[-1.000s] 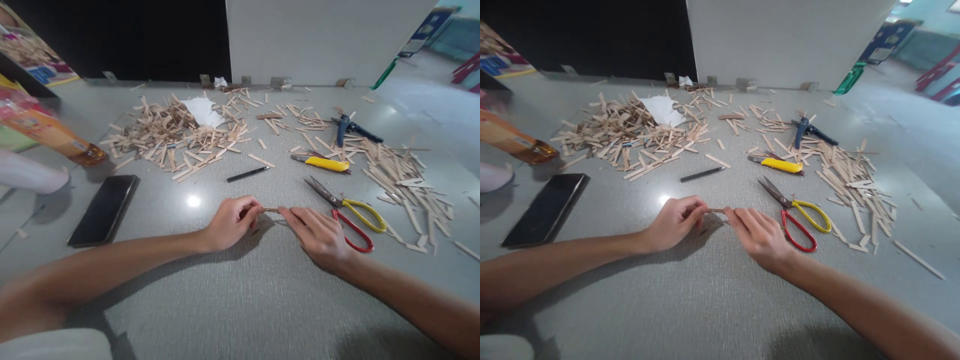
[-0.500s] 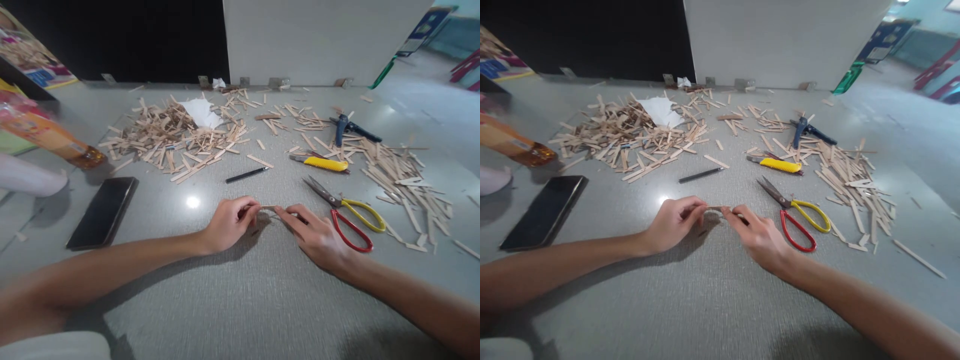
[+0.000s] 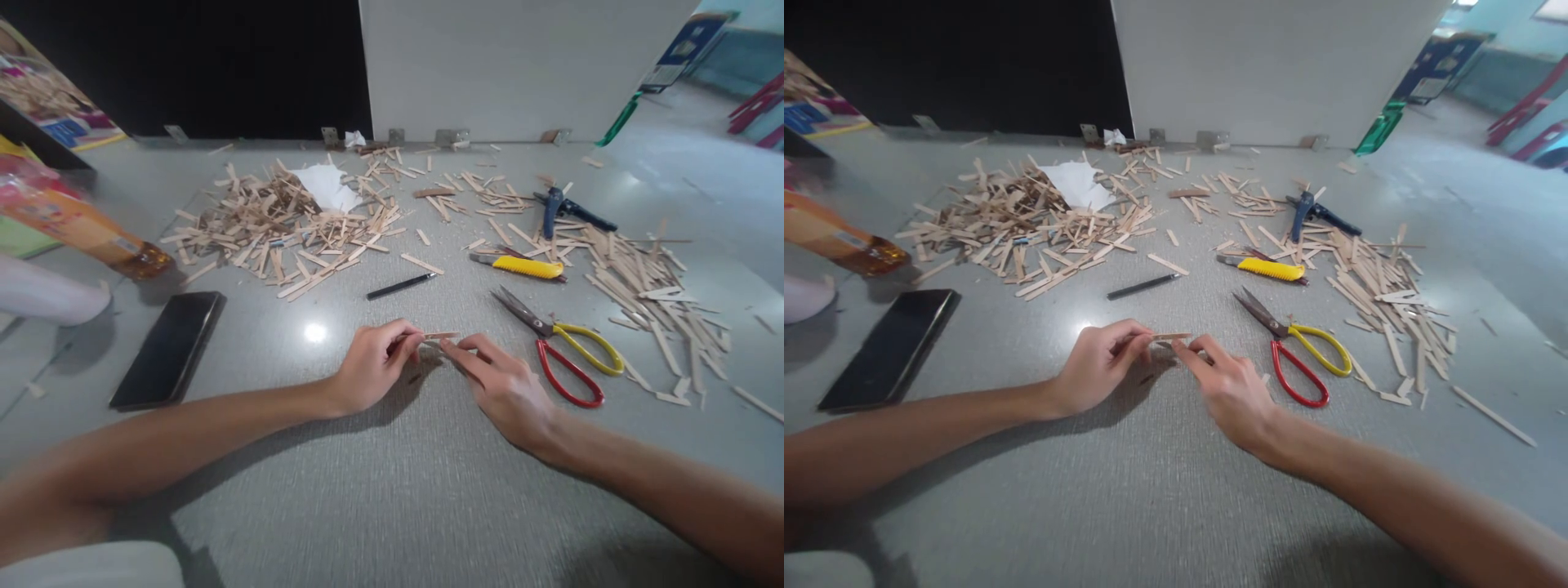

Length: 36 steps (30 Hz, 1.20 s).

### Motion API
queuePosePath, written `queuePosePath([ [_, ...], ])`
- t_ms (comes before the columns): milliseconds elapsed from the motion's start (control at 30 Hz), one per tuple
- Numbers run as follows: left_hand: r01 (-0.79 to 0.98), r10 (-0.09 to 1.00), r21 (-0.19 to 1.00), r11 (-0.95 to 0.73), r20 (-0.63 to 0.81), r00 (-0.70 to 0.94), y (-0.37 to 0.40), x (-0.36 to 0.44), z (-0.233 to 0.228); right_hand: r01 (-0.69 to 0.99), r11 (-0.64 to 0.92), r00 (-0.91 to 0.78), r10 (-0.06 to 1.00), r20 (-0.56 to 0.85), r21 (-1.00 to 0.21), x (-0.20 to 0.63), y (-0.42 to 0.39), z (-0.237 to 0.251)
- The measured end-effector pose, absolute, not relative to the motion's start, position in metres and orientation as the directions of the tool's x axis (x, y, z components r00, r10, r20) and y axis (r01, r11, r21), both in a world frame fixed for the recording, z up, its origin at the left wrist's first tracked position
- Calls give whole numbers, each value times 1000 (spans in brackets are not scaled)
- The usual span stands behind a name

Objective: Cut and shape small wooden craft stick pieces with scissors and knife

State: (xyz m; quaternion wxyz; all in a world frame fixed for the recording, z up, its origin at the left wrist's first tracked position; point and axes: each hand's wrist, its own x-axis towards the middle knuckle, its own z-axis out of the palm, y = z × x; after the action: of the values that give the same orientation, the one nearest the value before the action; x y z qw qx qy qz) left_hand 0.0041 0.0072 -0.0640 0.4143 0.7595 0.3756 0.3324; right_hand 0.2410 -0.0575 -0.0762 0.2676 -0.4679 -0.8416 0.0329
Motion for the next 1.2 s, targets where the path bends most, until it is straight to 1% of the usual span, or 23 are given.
queuePosePath([
  [67,292,854,888,-355,181,489,8,4,-63,755,535,-361,821,442,-379,239,-56,-75],
  [133,286,862,901,-328,161,481,9,3,-62,730,541,-318,809,494,-417,237,-54,-73],
  [267,271,865,920,-283,122,488,10,3,-61,680,602,-274,739,616,-419,234,-52,-71],
  [333,272,861,922,-276,111,497,10,3,-61,675,618,-278,719,637,-403,233,-52,-71],
  [467,278,853,916,-288,114,509,9,3,-62,679,631,-310,709,633,-375,233,-53,-71],
  [633,275,847,912,-303,126,516,8,3,-64,684,628,-322,716,619,-371,234,-52,-72],
  [933,273,829,885,-376,191,525,6,3,-64,694,626,-344,722,600,-356,235,-54,-74],
  [1067,276,818,866,-417,225,530,5,2,-65,710,621,-351,721,597,-332,236,-54,-75],
  [1200,280,798,843,-458,252,548,3,3,-66,742,609,-389,733,558,-282,237,-55,-76],
])
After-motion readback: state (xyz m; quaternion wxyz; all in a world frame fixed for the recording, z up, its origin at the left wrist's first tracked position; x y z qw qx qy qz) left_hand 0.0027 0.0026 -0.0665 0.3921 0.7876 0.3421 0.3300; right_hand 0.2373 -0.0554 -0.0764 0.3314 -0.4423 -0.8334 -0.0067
